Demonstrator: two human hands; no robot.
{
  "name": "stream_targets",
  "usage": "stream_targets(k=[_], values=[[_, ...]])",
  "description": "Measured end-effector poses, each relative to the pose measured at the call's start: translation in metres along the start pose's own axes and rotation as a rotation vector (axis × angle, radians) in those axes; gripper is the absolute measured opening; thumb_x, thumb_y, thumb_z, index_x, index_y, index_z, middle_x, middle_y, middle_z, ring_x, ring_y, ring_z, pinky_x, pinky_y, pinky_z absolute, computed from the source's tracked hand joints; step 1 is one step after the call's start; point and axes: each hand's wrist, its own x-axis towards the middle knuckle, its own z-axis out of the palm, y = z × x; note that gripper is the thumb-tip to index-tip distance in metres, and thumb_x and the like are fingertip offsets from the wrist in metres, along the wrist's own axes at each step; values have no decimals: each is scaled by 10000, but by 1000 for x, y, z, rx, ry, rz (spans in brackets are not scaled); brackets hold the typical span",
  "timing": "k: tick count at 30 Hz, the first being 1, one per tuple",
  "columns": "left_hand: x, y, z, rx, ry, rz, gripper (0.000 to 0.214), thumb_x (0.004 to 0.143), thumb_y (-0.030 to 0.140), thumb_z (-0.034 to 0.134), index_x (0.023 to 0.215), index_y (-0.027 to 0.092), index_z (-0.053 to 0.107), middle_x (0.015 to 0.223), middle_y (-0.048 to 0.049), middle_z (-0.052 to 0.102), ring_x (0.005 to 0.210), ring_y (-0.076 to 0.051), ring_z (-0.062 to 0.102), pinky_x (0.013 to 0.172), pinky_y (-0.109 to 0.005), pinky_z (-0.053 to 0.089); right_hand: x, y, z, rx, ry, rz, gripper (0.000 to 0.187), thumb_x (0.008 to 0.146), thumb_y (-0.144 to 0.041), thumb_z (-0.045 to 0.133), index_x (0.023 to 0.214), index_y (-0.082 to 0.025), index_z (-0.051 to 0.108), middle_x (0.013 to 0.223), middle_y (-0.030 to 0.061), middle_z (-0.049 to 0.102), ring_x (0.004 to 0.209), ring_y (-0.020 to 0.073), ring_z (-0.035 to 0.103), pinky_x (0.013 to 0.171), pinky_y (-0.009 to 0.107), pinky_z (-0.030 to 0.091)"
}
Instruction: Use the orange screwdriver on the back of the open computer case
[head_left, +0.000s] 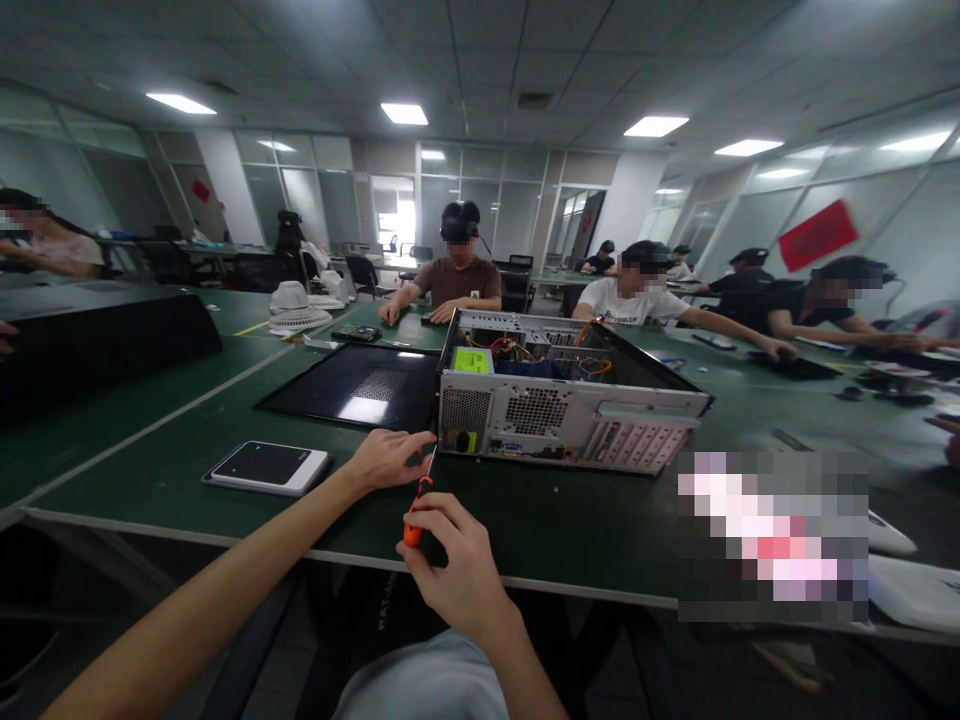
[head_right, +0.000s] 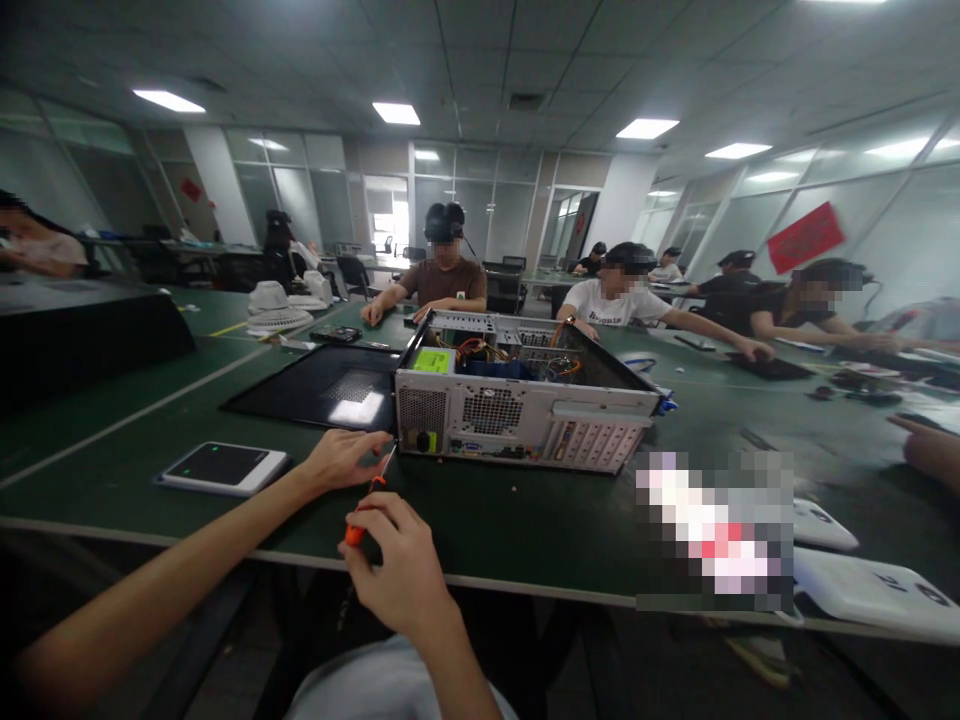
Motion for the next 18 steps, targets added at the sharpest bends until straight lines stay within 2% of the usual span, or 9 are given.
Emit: stream_targets(k=[12, 18], values=[[-1, 0, 2, -11, -29, -52, 100, 935, 290, 605, 960, 198, 635, 590, 60, 672, 494, -109, 654, 484, -205, 453, 2, -1, -3, 45, -4, 15, 259, 830, -131, 738, 1067, -234, 717, 1127, 71, 688, 1048, 201, 685, 934, 331, 567], [1, 0, 2, 18, -48, -43, 164, 948, 311, 606, 826, 200, 607, 549, 52, 631, 461, -113, 610, 460, -215, 397, 2, -1, -3, 29, -19, 43, 275, 829, -120, 741, 1079, -234, 723, 1149, 72, 691, 1074, 207, 685, 977, 346, 562]])
